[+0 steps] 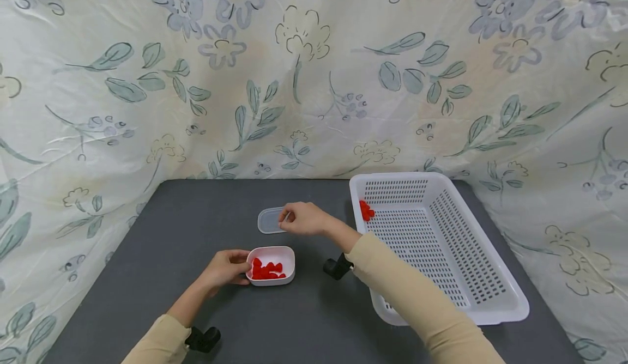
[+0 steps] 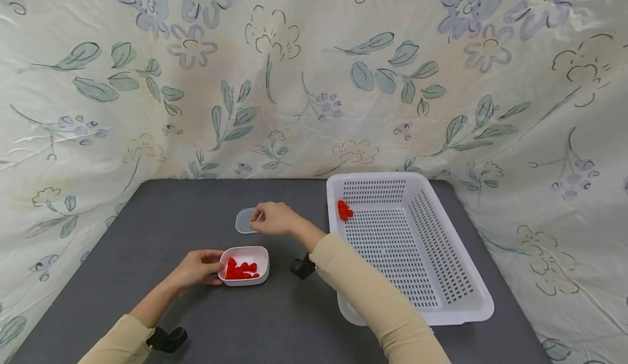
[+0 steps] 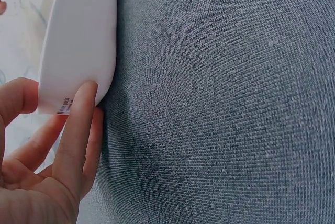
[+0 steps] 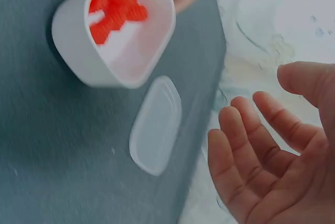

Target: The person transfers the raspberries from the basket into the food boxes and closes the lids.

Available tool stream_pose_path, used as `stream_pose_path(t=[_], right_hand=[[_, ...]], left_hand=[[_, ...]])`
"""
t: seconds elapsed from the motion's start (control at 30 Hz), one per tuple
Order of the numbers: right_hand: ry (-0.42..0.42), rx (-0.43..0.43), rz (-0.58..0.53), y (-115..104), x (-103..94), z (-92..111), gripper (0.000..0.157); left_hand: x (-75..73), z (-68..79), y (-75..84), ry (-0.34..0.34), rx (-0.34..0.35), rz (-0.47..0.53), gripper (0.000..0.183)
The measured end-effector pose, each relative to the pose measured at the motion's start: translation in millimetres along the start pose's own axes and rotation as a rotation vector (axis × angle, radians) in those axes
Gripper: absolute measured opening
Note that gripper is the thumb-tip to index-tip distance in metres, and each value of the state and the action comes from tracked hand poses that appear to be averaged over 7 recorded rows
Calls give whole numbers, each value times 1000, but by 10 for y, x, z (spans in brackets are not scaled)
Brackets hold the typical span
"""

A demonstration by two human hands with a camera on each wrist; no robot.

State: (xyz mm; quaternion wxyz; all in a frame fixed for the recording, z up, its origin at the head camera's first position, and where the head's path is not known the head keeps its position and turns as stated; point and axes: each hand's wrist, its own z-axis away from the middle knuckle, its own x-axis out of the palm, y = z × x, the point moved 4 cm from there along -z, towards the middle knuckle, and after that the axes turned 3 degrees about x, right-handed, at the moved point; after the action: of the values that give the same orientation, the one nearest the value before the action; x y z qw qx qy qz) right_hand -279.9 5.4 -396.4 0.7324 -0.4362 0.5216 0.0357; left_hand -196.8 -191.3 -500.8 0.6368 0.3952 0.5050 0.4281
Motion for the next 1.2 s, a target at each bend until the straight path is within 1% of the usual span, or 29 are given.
stream_pose_path(t=[0.17, 0.33, 0.47, 0.63, 0.73, 0.87, 0.97, 1.1, 1.2], right_hand=[[96, -1, -3, 106, -280, 49, 18], [189, 26, -3, 255, -525, 103, 19], [250, 55, -21, 410, -683, 144, 20], [321, 93, -49, 615, -841, 222, 20], [365, 129, -64, 726, -904, 285, 22], [413, 168, -51, 885, -953, 383, 24], [420, 188, -56, 1030, -963, 449, 25], [403, 234, -91, 1230, -940, 528, 28], [400, 265, -96, 1383, -916, 572, 32]], left_hand=[[-7, -6, 1, 11, -12, -2, 39], [-6, -11, -1, 25, -27, -12, 38], [-9, -17, -9, 41, -37, -18, 38], [-10, -19, -17, 40, -33, -13, 38], [-8, -17, -19, 41, -32, -12, 38], [-6, -10, -14, 35, -26, -6, 38], [-3, -6, -11, 32, -21, -2, 38], [1, -5, -16, 47, -27, -4, 37], [6, -9, -25, 57, -32, -7, 36]])
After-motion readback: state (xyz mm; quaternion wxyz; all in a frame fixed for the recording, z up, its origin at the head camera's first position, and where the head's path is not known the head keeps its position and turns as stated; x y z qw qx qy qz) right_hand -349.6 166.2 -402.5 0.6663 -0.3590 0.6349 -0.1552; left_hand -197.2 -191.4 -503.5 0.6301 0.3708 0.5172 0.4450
